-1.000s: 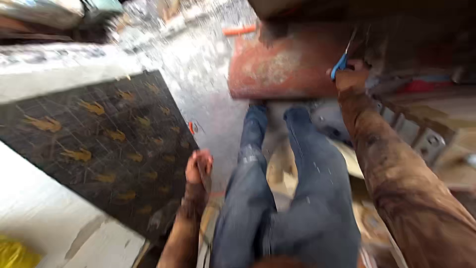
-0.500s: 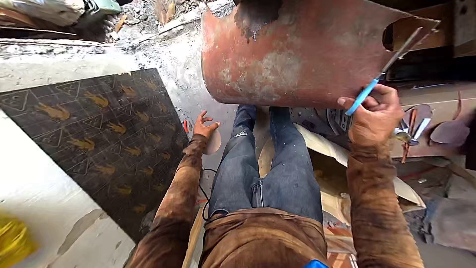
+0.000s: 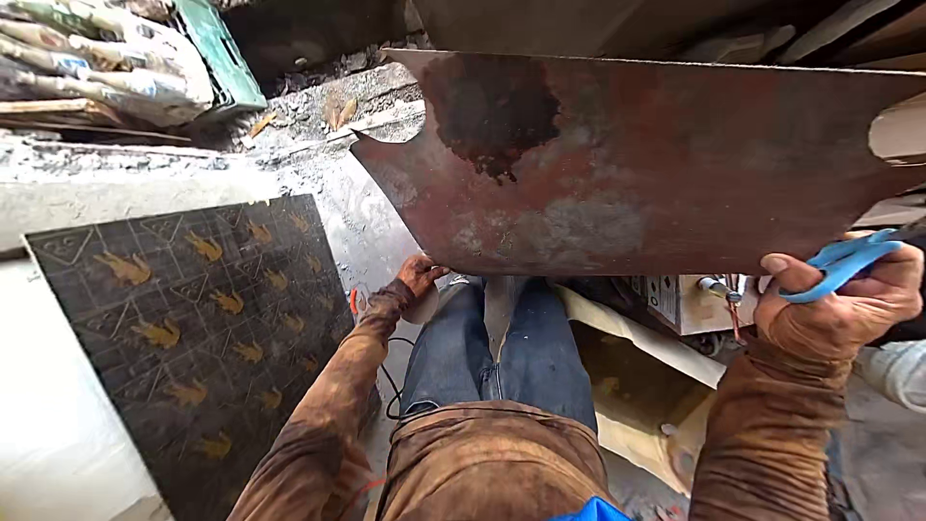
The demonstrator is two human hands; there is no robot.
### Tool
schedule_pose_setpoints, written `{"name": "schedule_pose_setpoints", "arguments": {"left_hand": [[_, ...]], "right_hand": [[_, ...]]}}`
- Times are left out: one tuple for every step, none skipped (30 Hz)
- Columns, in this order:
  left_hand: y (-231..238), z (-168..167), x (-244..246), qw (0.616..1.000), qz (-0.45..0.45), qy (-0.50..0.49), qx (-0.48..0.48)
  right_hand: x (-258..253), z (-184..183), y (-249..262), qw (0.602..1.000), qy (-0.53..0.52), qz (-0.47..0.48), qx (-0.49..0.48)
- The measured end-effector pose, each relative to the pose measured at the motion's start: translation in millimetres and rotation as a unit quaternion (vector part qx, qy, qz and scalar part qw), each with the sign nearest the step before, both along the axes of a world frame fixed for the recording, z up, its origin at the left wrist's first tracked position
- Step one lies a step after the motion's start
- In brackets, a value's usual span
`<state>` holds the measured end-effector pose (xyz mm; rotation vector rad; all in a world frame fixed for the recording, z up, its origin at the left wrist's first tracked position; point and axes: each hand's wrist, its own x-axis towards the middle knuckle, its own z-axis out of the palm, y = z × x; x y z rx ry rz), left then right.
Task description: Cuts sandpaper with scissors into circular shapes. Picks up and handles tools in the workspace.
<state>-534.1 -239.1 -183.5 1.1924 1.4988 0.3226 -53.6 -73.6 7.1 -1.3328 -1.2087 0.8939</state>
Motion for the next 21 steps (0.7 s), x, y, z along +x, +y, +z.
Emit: {"name": "schedule_pose_setpoints", "arguments": {"left_hand": [[-1.1,12.0,4.7,0.999,0.018,-0.009,0.026],[-0.2,23.5,9.1,0.997,0.034,-0.018,0.062],[2.2,34.6,12.6,0.994,0.043,-0.028,0.1],[6.3,44.5,14.9,0.988,0.046,-0.041,0.14],[11.4,53.8,16.3,0.981,0.044,-0.058,0.181],[16.8,64.3,16.9,0.972,0.04,-0.076,0.22],[22.8,75.2,16.9,0.961,0.031,-0.095,0.257],[29.6,86.9,16.9,0.95,0.02,-0.111,0.29],[37.5,99.6,17.2,0.94,0.006,-0.126,0.316],[46.2,113.4,18.3,0.933,-0.01,-0.135,0.335],[55.5,127.7,20.4,0.926,-0.025,-0.137,0.351],[65.5,140.7,24.2,0.921,-0.035,-0.135,0.364],[76.4,152.6,30.3,0.919,-0.041,-0.13,0.37],[87.1,164.0,39.7,0.921,-0.039,-0.118,0.369],[97.2,173.3,51.3,0.926,-0.033,-0.099,0.363],[107.4,179.1,64.7,0.931,-0.031,-0.076,0.356],[119.4,179.8,79.6,0.934,-0.031,-0.061,0.351],[133.1,175.2,95.3,0.935,-0.036,-0.055,0.348],[145.5,168.8,110.7,0.938,-0.045,-0.048,0.34],[154.2,163.3,124.8,0.946,-0.055,-0.032,0.317],[160.5,161.6,136.5,0.959,-0.065,-0.014,0.275]], "right_hand": [[8.1,0.6,0.6,1.0,0.008,-0.02,0.015],[16.6,-0.7,1.3,0.998,0.016,-0.045,0.029],[25.1,-3.7,2.0,0.996,0.027,-0.069,0.043],[32.8,-8.2,3.4,0.994,0.036,-0.089,0.058],[39.3,-14.1,5.3,0.991,0.037,-0.106,0.067],[44.6,-20.7,5.9,0.99,0.031,-0.117,0.069],[47.3,-26.8,5.0,0.99,0.021,-0.126,0.063],[47.3,-31.9,3.9,0.99,0.01,-0.134,0.047],[45.0,-35.7,4.2,0.989,-0.008,-0.145,0.019],[40.3,-37.8,9.7,0.986,-0.03,-0.165,-0.013],[37.5,-40.7,20.3,0.98,-0.049,-0.186,-0.049],[38.2,-46.2,34.5,0.974,-0.056,-0.2,-0.087],[39.7,-52.8,47.2,0.967,-0.068,-0.21,-0.129],[41.3,-60.4,55.7,0.955,-0.085,-0.228,-0.168],[39.2,-65.5,58.2,0.939,-0.104,-0.257,-0.203],[33.2,-67.4,52.9,0.919,-0.118,-0.292,-0.236],[24.1,-65.1,42.0,0.905,-0.117,-0.318,-0.259],[13.4,-61.6,27.2,0.899,-0.107,-0.332,-0.266],[0.1,-62.3,6.6,0.903,-0.083,-0.332,-0.259],[-17.2,-66.2,-21.1,0.916,-0.049,-0.313,-0.248],[-38.9,-69.6,-48.5,0.926,-0.005,-0.289,-0.244]]}}
